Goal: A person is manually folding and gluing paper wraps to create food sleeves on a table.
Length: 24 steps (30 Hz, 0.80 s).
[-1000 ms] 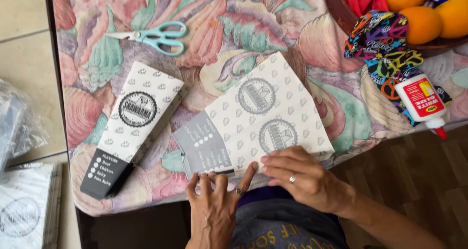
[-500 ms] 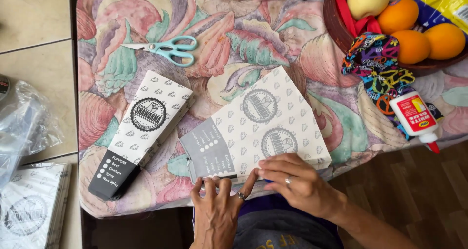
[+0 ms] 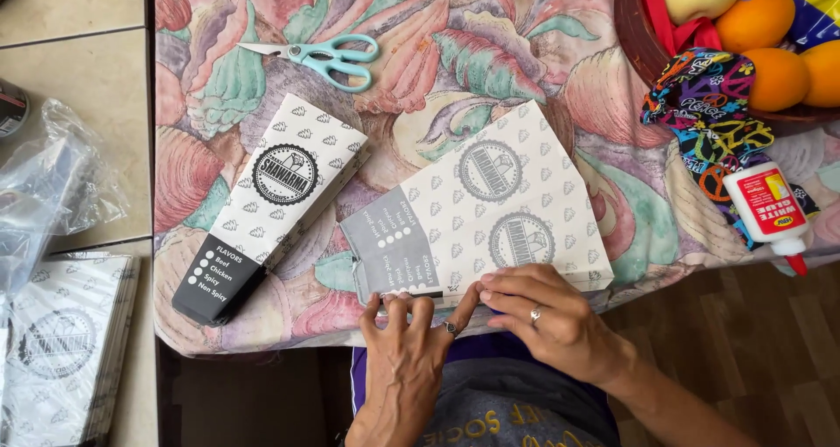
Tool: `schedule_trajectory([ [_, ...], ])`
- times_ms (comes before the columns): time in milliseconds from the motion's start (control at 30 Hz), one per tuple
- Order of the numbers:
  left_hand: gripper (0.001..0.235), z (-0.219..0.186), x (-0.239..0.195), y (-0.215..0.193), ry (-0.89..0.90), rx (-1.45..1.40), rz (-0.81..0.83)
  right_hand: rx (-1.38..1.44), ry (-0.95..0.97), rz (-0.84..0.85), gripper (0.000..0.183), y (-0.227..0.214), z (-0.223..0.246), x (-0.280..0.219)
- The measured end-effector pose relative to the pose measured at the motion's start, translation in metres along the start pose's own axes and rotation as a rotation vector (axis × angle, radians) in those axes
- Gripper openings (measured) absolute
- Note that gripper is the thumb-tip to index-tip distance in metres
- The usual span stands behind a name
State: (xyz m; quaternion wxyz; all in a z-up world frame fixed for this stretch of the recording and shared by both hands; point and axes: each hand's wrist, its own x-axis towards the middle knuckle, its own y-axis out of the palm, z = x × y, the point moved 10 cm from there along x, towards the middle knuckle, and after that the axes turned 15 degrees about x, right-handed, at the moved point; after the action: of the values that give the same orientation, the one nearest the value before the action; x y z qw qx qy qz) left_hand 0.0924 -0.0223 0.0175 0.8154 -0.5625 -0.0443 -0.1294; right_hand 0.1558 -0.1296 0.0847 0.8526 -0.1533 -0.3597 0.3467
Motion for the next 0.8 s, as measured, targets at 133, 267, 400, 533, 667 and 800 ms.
schedule_trajectory([
  [133,0.096,0.000,0.001,0.004,0.001,-0.038,0.053,-0.003,0.114,-0.009,0.026,-0.052,-0.020,-0.026],
  [267,0.091,0.001,0.002,0.000,-0.009,-0.060,0.002,-0.197,0.219,-0.148,0.027,-0.093,-0.031,-0.052],
  [400,0.080,0.007,0.003,-0.010,0.029,-0.141,-0.045,-0.101,0.119,-0.052,0.030,-0.044,-0.014,-0.017],
  [533,0.063,0.009,-0.013,0.002,-0.054,-0.199,-0.200,0.052,0.044,0.052,0.056,0.030,-0.012,0.010],
  [667,0.056,0.021,-0.016,-0.002,-0.164,-0.314,-0.328,0.023,-0.007,0.055,0.062,0.063,-0.009,0.037],
  [800,0.038,0.030,-0.012,-0.019,-0.168,-0.276,-0.375,0.061,0.057,0.117,0.073,0.066,-0.011,0.039],
])
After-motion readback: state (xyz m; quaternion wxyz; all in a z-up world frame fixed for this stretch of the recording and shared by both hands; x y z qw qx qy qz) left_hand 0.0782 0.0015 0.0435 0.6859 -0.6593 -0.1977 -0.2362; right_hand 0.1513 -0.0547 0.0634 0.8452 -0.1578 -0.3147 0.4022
